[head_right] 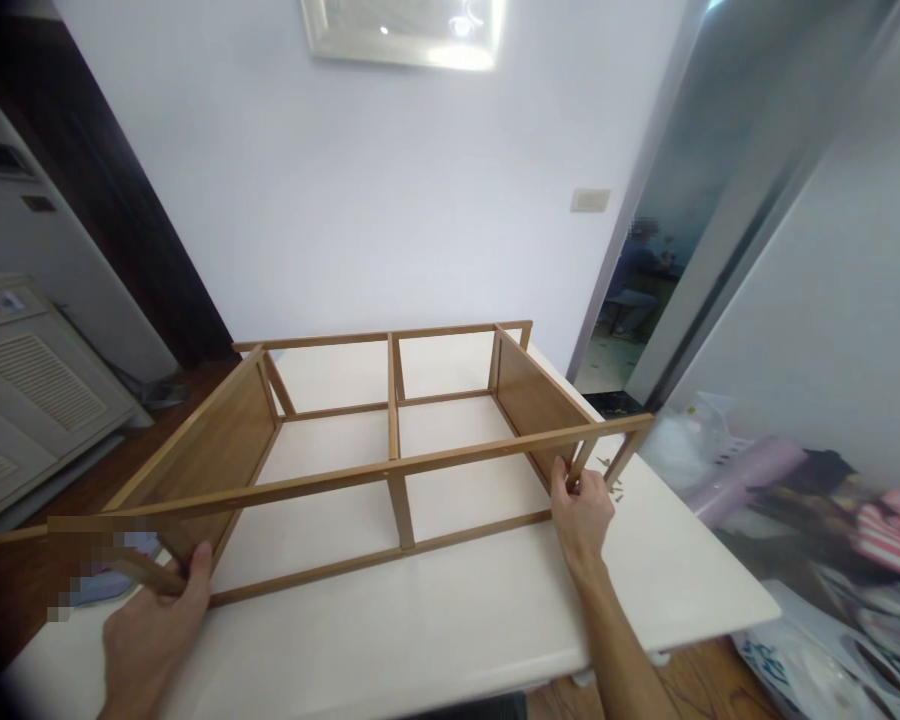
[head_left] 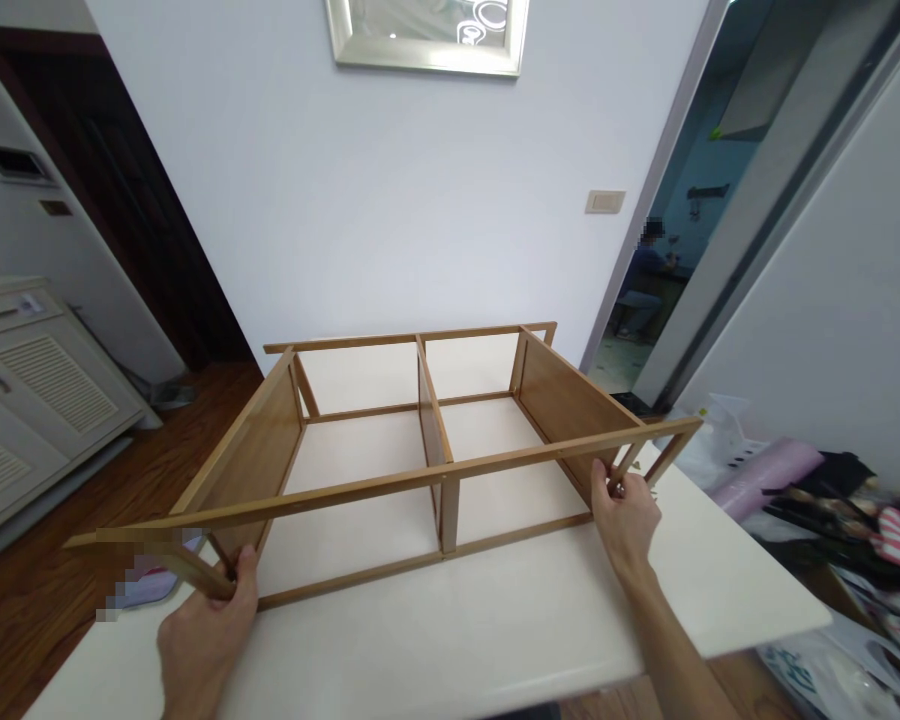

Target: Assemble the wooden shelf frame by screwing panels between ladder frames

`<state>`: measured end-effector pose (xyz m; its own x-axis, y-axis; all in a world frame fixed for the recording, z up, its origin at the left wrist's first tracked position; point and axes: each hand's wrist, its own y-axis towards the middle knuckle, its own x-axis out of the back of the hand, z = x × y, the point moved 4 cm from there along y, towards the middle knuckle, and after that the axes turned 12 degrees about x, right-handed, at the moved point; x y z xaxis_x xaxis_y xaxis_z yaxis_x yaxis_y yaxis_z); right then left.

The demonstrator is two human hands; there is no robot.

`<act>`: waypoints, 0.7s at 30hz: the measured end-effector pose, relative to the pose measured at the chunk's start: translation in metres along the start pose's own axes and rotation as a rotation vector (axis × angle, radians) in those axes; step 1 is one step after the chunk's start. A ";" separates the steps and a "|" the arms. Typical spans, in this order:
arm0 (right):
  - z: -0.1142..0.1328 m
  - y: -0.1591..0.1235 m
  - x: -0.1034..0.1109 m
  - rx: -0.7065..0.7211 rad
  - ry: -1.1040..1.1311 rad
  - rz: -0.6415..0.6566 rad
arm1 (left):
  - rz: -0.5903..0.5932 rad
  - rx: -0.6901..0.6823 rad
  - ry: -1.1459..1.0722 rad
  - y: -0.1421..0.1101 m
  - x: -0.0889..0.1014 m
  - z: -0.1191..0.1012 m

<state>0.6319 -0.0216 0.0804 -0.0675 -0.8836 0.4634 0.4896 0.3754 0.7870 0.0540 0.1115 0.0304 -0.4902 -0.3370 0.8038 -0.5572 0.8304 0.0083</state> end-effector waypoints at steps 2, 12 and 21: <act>0.000 0.001 -0.001 0.007 -0.005 -0.012 | 0.003 0.005 0.044 -0.001 0.000 -0.001; -0.001 0.001 -0.003 0.003 0.010 -0.016 | -0.001 0.007 0.138 -0.004 0.000 -0.005; 0.002 -0.002 0.000 -0.050 0.035 -0.008 | 0.021 -0.032 0.148 0.004 -0.001 -0.003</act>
<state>0.6290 -0.0219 0.0796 -0.0410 -0.8960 0.4421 0.5322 0.3548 0.7686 0.0546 0.1163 0.0319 -0.3963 -0.2527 0.8827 -0.5253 0.8509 0.0078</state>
